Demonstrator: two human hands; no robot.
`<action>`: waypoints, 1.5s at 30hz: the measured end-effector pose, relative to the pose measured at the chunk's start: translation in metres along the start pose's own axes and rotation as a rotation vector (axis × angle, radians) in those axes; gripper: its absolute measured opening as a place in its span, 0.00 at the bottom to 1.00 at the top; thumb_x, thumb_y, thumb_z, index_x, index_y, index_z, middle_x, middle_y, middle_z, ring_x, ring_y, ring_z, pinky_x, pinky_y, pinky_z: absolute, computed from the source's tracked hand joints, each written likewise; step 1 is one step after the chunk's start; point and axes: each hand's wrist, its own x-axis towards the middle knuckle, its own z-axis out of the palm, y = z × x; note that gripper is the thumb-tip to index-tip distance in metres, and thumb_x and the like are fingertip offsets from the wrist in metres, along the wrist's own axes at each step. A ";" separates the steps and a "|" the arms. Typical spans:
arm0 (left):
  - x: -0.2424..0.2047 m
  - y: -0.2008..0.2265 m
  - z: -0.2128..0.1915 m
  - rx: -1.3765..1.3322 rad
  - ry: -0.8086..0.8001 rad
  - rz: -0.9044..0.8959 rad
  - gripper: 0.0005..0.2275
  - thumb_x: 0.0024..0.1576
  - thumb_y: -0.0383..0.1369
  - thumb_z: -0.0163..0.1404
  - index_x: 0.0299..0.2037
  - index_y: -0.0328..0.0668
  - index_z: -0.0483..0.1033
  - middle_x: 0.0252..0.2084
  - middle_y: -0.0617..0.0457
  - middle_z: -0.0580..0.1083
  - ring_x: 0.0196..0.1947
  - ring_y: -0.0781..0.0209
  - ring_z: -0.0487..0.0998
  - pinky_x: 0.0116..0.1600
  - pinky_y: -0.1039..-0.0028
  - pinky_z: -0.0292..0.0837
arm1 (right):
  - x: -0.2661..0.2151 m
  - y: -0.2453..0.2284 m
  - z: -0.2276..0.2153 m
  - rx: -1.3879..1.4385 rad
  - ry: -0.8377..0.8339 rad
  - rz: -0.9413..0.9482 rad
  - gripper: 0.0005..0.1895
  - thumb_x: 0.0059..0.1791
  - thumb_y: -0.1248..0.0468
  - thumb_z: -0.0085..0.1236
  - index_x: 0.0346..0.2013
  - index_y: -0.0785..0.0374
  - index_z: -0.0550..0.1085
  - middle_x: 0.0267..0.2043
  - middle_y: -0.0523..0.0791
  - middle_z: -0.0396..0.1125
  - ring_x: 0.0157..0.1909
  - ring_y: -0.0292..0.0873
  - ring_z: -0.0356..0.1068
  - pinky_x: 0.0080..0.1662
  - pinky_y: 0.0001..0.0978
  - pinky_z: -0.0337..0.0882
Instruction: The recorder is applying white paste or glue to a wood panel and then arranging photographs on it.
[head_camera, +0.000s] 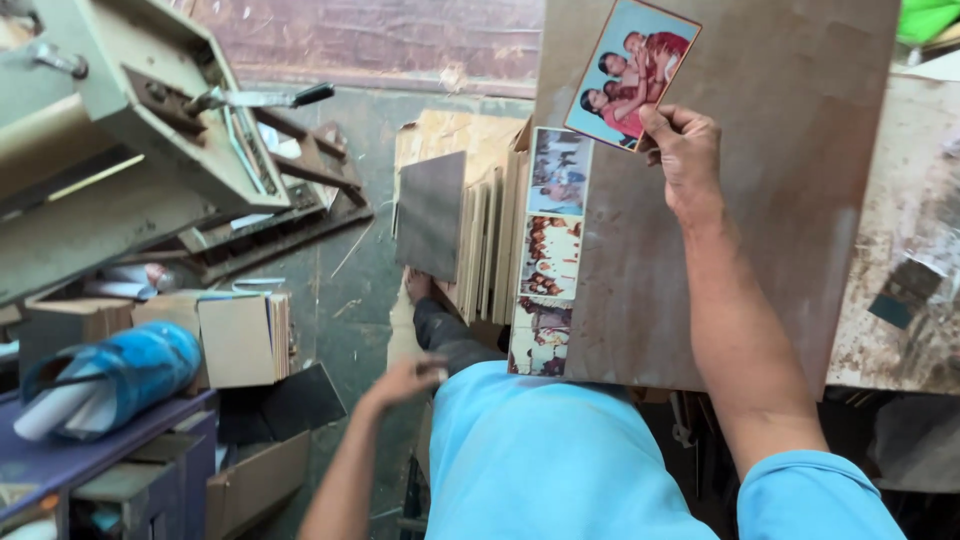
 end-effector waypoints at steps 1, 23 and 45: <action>-0.004 0.036 -0.013 0.088 0.160 0.032 0.19 0.56 0.37 0.55 0.57 0.41 0.74 0.52 0.44 0.78 0.50 0.56 0.80 0.55 0.67 0.74 | 0.002 0.003 0.003 -0.066 -0.010 0.023 0.07 0.55 0.64 0.65 0.35 0.64 0.79 0.28 0.40 0.72 0.27 0.30 0.69 0.28 0.21 0.64; 0.194 0.399 -0.064 -0.186 0.700 0.312 0.07 0.53 0.35 0.60 0.39 0.47 0.85 0.30 0.58 0.84 0.27 0.72 0.83 0.37 0.78 0.77 | 0.062 0.042 0.032 -0.287 -0.065 0.018 0.05 0.49 0.67 0.71 0.35 0.63 0.81 0.27 0.38 0.73 0.24 0.26 0.68 0.24 0.18 0.64; 0.195 0.401 -0.073 -0.236 0.658 0.306 0.05 0.53 0.32 0.61 0.37 0.43 0.86 0.28 0.56 0.83 0.26 0.73 0.82 0.37 0.80 0.79 | 0.056 0.027 0.039 -0.499 -0.023 -0.001 0.05 0.48 0.65 0.72 0.34 0.60 0.82 0.27 0.37 0.74 0.25 0.25 0.68 0.27 0.18 0.67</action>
